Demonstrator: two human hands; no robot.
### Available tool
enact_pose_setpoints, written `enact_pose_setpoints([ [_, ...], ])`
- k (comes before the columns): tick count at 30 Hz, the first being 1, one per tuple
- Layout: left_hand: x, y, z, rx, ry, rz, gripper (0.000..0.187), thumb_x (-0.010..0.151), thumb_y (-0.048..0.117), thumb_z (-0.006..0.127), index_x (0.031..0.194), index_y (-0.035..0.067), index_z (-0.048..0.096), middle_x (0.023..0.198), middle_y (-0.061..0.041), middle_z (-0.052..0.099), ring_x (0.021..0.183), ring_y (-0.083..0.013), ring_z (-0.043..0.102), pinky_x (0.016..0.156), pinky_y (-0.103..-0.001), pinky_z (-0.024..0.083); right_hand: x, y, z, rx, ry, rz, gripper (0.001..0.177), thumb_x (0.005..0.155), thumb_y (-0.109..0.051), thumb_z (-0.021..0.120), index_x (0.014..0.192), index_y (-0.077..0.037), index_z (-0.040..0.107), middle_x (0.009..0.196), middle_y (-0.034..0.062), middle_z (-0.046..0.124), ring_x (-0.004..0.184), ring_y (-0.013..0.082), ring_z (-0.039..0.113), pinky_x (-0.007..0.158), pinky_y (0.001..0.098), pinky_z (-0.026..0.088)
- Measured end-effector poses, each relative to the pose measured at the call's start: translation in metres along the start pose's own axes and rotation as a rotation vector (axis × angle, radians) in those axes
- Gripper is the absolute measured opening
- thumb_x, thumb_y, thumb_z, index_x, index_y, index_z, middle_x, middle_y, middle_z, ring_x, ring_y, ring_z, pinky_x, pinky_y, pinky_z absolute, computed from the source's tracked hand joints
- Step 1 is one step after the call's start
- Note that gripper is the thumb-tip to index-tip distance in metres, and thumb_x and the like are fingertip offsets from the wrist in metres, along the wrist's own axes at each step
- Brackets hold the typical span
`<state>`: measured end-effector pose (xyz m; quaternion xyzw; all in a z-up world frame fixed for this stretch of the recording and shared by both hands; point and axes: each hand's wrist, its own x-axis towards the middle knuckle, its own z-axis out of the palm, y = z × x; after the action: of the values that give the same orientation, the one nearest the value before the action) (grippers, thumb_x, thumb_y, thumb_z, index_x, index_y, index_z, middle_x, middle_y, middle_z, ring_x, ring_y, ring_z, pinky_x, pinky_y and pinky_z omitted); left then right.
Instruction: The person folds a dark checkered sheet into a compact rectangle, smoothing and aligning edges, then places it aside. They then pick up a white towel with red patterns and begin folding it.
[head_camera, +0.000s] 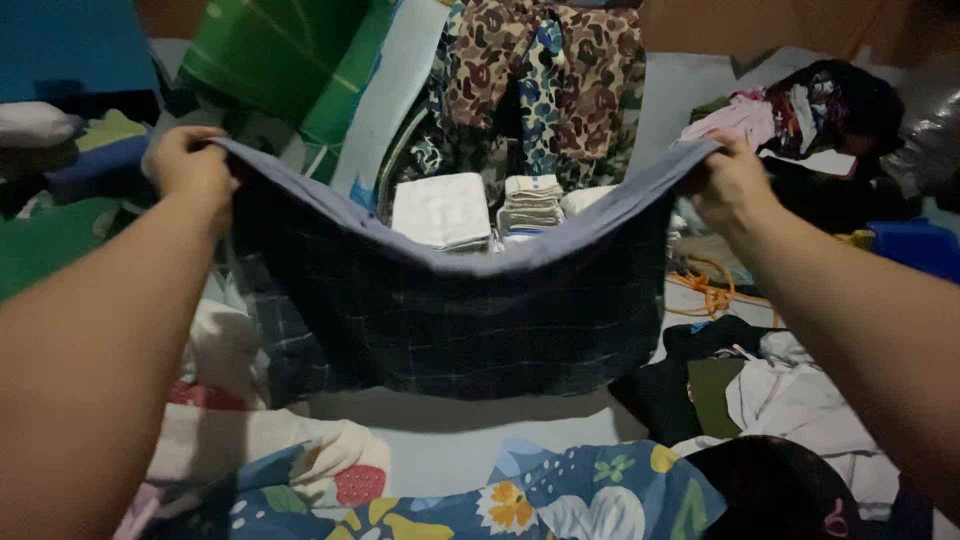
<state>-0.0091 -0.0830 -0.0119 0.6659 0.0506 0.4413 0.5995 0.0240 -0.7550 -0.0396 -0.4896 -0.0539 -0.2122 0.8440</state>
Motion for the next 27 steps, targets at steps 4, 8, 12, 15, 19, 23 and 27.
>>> enact_pose_setpoints([
  [4,-0.02,-0.004,0.03,-0.088,-0.199,-0.075,0.028,0.094,0.005,0.055,0.111,0.015,0.074,0.096,-0.003,0.073,0.068,-0.0162,0.065,0.055,-0.027,0.052,-0.056,0.008,0.052,-0.138,-0.326,-0.002,0.024,0.1,-0.011,0.065,0.12,-0.017,0.052,0.108,0.0086,0.068,0.105,0.0283,0.07,0.092,0.0488,0.063],
  [8,-0.047,-0.008,0.068,-0.369,-0.468,-0.076,0.033,0.089,0.005,0.05,0.109,0.008,0.076,0.094,-0.006,0.074,0.077,-0.0151,0.072,0.064,-0.028,0.06,-0.093,0.029,0.098,-0.202,-0.444,0.065,0.021,0.098,-0.009,0.065,0.114,-0.017,0.054,0.101,0.0067,0.07,0.098,0.0248,0.071,0.083,0.0463,0.061],
  [12,-0.092,-0.007,0.105,-0.119,-0.565,0.036,0.024,0.082,0.011,0.075,0.106,0.009,0.075,0.096,-0.003,0.074,0.083,-0.016,0.066,0.07,-0.032,0.049,-0.115,0.054,0.135,-0.318,-0.621,0.065,0.019,0.097,-0.003,0.066,0.111,-0.015,0.06,0.095,0.0058,0.068,0.083,0.0204,0.068,0.064,0.035,0.051],
  [15,-0.129,-0.002,0.124,-0.059,-0.664,0.484,0.033,0.075,-0.001,0.075,0.108,0.003,0.073,0.101,-0.006,0.074,0.096,-0.0171,0.069,0.086,-0.032,0.055,-0.125,0.065,0.156,-0.37,-0.78,0.099,0.015,0.093,-0.004,0.066,0.105,-0.013,0.063,0.094,0.0043,0.071,0.082,0.016,0.071,0.068,0.0315,0.058],
  [19,-0.165,0.006,0.129,-0.236,-0.846,0.406,0.053,0.079,-0.005,0.072,0.13,0.004,0.061,0.112,-0.007,0.073,0.104,-0.0155,0.069,0.087,-0.029,0.055,-0.139,0.079,0.17,-0.602,-0.764,0.065,0.013,0.092,-0.009,0.07,0.104,-0.012,0.066,0.085,-0.0008,0.067,0.072,0.0083,0.064,0.059,0.0252,0.049],
  [23,-0.18,0.013,0.126,-0.131,-0.881,0.079,0.073,0.078,0.0,0.073,0.145,0.009,0.045,0.108,-0.008,0.075,0.09,-0.016,0.071,0.069,-0.029,0.054,-0.148,0.088,0.172,-0.672,-0.72,0.067,0.014,0.089,-0.008,0.072,0.102,-0.01,0.067,0.078,-0.0009,0.066,0.063,0.0092,0.06,0.052,0.0271,0.046],
  [27,-0.19,0.003,0.128,-0.357,-0.964,-0.092,0.056,0.083,0.001,0.072,0.137,0.0,0.056,0.111,-0.012,0.076,0.092,-0.0166,0.074,0.076,-0.027,0.06,-0.155,0.093,0.172,-0.672,-0.635,0.183,0.016,0.086,-0.007,0.071,0.101,-0.013,0.069,0.077,-0.0015,0.067,0.064,0.0086,0.063,0.055,0.0267,0.052],
])
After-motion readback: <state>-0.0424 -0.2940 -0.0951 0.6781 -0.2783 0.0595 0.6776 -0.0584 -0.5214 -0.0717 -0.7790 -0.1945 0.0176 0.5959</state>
